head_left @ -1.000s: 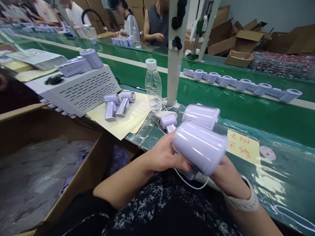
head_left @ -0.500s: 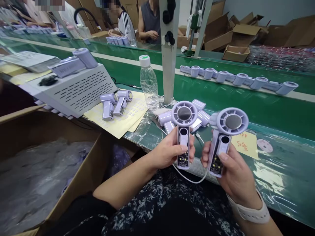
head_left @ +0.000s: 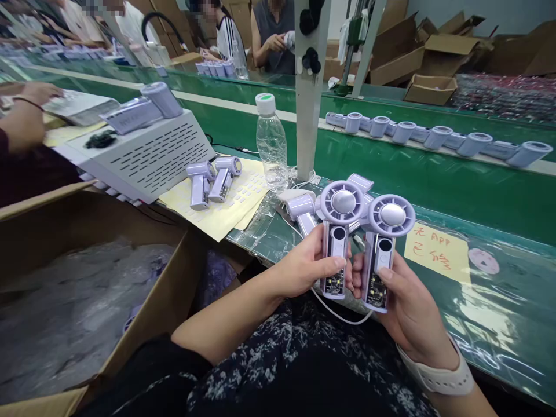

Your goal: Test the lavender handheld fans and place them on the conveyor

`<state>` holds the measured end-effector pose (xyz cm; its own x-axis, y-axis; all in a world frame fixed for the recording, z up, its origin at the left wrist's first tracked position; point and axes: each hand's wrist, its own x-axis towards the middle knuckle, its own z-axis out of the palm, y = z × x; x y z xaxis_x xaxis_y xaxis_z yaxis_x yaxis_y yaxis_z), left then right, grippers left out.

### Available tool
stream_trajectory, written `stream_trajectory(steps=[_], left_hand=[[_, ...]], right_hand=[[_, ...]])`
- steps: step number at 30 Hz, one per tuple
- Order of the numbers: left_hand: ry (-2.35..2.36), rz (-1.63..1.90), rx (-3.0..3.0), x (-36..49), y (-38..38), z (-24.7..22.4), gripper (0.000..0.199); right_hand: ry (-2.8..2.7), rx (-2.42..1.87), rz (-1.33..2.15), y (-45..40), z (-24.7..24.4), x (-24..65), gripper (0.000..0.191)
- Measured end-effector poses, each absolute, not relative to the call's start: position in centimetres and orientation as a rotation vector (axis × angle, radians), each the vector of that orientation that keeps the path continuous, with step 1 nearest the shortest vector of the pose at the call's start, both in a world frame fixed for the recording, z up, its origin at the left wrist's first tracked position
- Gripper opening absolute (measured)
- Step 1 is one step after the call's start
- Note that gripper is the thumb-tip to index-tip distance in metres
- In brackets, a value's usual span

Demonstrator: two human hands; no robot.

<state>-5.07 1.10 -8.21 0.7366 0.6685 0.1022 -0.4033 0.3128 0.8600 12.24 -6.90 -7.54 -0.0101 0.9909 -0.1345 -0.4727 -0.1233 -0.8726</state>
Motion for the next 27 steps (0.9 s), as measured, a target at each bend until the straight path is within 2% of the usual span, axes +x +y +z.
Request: stream_trajectory(steps=[13, 21, 27], left_hand=[[0.323, 0.705, 1.003, -4.8, 1.2, -8.6, 0.045], [0.387, 0.833, 0.894, -4.0, 1.6, -9.3, 0.048], [0.345, 0.846, 0.904, -4.7, 1.1, -8.8, 0.04]], right_hand=[[-0.825, -0.899, 1.451, -7.5, -8.1, 13.1, 0.021], [-0.803, -0.913, 1.445, -7.3, -8.5, 12.8, 0.021], [-0.737, -0.979, 1.353, -7.2, -8.5, 11.9, 0.028]])
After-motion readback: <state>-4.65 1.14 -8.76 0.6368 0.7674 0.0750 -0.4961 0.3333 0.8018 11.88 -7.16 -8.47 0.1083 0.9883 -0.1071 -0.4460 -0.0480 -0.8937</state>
